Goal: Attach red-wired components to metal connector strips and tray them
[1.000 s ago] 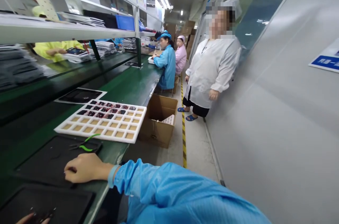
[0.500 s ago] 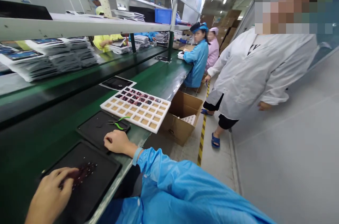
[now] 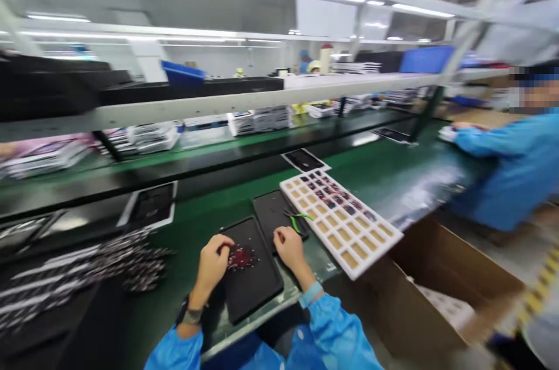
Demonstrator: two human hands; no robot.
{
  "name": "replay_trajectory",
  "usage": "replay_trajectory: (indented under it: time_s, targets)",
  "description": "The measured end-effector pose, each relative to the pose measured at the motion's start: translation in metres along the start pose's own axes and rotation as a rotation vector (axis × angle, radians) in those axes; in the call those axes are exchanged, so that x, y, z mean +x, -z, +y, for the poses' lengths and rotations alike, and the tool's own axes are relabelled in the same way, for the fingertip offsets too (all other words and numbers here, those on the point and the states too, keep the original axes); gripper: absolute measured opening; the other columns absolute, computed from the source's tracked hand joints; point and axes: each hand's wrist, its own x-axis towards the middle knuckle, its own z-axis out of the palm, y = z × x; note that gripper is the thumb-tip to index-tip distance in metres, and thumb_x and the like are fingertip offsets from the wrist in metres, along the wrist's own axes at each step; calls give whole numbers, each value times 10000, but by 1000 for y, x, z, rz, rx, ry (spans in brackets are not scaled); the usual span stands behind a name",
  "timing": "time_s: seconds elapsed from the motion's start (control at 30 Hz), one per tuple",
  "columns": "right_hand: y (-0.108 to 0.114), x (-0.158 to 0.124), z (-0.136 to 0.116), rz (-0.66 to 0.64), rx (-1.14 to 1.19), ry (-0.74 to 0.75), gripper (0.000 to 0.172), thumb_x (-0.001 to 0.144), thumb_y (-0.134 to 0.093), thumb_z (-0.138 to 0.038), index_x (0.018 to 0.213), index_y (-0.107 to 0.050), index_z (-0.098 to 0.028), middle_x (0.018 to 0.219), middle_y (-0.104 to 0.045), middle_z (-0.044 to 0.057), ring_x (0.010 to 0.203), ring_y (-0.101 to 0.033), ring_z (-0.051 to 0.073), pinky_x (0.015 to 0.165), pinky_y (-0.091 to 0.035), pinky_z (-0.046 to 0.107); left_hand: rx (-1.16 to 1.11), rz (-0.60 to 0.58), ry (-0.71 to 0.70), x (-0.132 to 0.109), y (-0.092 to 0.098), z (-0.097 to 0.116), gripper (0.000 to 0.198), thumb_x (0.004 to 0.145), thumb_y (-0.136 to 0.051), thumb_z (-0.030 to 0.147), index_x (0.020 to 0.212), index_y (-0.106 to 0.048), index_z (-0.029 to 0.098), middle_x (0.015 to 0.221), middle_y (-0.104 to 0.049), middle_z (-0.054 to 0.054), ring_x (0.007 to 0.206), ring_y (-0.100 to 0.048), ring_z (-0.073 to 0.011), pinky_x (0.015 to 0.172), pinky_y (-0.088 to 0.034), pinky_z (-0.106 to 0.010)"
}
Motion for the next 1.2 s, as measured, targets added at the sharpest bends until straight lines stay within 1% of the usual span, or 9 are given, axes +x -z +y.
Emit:
replay_trajectory:
  time_s: [0.13,0.23,0.33,0.47,0.57,0.67,0.83,1.03,1.2]
  targets:
    - [-1,8,9,-35,43,24,318,971,-535,-387,848,-739,-177,704,-650,61,652,-598,210,676,-419,320,-72,207,74,14,7,13,175,781,-550,199,700,-704,192,761,-720,-66,780,-662,-220,798,-511,-360]
    - [-1,11,13,-57,54,39,394,972,-527,-472,851,-748,-168,689,-650,63,631,-603,211,666,-425,327,-153,302,95,34,26,35,200,796,-551,197,891,-725,167,766,-721,-51,696,-653,-177,690,-512,-302]
    - [-4,13,21,-68,38,40,452,973,-515,-538,873,-760,-171,687,-656,60,627,-614,210,665,-441,328,-389,376,18,63,63,80,416,815,-616,199,1227,-659,160,787,-715,-17,625,-614,-137,619,-493,-258]
    - [-8,14,31,-73,18,52,497,982,-496,-585,885,-766,-180,692,-663,59,622,-620,206,655,-457,326,-660,535,-225,111,127,158,644,795,-683,168,1424,-549,179,800,-715,-2,587,-586,-115,583,-470,-237]
    - [-9,14,34,-62,22,61,510,984,-493,-602,889,-767,-182,697,-668,58,619,-625,206,649,-473,326,-622,672,-357,150,167,200,765,804,-648,161,1540,-446,205,838,-720,-2,579,-584,-109,554,-457,-227]
    - [-9,13,35,-53,41,60,521,983,-499,-618,894,-771,-183,715,-683,60,622,-641,208,647,-492,328,-451,773,-378,187,193,218,862,787,-594,109,1606,-355,236,824,-714,21,550,-578,-99,516,-427,-206]
    - [-8,13,35,-49,68,45,562,984,-497,-664,901,-779,-185,742,-707,76,632,-661,212,644,-519,328,-245,792,-108,223,216,222,726,739,-527,57,1460,-473,116,648,-674,30,434,-509,-104,436,-356,-193]
    - [-7,13,36,-29,69,62,662,966,-467,-762,880,-787,-188,739,-717,92,618,-677,220,627,-547,334,-655,508,-3,220,234,251,309,893,-536,174,1200,-522,143,989,-796,-181,622,-717,-215,469,-485,-252]
    - [-8,15,37,-33,78,61,708,945,-457,-810,862,-801,-197,742,-727,107,631,-706,238,626,-572,344,-993,521,-18,219,250,272,244,981,-466,218,1191,-540,116,1055,-740,-194,782,-758,-220,587,-555,-266]
